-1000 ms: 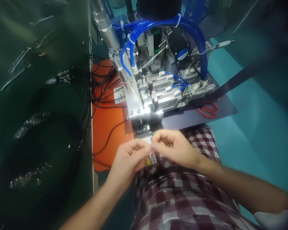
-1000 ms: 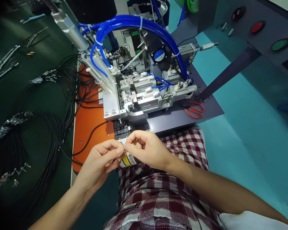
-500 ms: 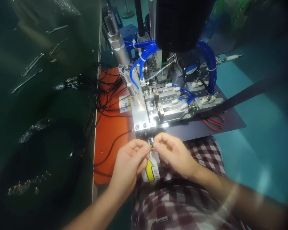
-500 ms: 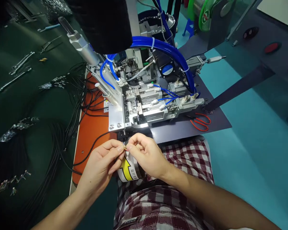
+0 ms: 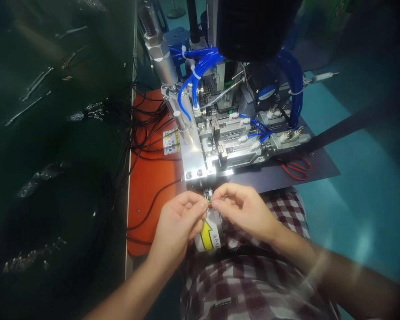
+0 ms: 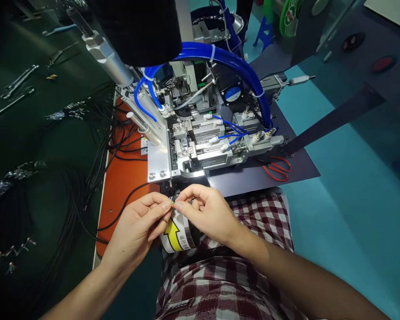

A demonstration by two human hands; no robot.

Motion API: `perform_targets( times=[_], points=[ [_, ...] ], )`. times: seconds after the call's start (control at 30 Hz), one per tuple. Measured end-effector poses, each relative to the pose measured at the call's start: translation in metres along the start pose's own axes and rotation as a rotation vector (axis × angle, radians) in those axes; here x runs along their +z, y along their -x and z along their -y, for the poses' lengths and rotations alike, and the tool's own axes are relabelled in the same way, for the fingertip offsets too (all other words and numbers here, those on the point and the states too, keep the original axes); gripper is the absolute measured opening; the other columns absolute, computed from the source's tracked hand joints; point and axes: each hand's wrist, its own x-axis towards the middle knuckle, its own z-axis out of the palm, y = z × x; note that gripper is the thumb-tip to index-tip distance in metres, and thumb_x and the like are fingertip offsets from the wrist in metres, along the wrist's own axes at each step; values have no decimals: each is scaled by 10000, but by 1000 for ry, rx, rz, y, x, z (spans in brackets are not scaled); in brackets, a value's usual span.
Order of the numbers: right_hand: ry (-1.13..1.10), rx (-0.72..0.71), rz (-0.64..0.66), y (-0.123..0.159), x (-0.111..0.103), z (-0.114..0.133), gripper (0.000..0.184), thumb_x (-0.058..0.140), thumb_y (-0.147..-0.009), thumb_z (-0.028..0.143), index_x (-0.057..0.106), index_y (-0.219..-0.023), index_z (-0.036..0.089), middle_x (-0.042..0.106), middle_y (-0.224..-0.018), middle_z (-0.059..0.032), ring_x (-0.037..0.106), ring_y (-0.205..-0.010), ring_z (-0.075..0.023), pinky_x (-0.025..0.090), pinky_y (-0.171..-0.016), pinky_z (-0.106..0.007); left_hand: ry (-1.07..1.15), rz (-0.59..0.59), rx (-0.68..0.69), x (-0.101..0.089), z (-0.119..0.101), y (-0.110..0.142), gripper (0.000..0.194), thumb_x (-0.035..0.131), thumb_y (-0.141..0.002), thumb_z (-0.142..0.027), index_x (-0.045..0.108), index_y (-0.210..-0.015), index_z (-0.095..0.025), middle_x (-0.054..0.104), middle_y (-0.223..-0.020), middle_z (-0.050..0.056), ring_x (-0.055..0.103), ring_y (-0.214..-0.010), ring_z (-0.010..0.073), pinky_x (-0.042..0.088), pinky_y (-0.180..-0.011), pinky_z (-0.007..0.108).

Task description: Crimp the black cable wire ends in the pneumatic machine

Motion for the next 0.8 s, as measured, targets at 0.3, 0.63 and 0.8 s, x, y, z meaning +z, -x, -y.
perform_targets(
  times=[0.3, 0.63, 0.8],
  points=[
    [357, -229, 88, 5, -11, 10, 105, 527, -885, 199, 556, -787, 174, 556, -671, 17, 474, -573, -104, 357, -533, -237, -109, -9, -9, 1, 0, 3, 230, 697, -768, -324, 582, -687, -141, 511, -526, -36, 295, -372, 12, 194, -397, 175],
    [30, 42, 223, 3, -10, 14, 143, 496, -910, 246, 490, -776, 197, 529, -541, 51, 485, -476, -101, 375, -477, -225, -148, -60, 35, 3, -2, 6, 173, 699, -762, -300, 625, -699, -157, 382, -434, -66, 280, -401, 39, 191, -410, 181],
    [-165, 77, 234, 1, -9, 9, 176, 555, -888, 288, 513, -759, 177, 499, -541, 65, 447, -465, -78, 355, -455, -208, -78, 48, -58, -3, -1, 1, 204, 678, -785, -331, 617, -701, -155, 350, -381, -78, 254, -369, 40, 206, -424, 205]
  ],
)
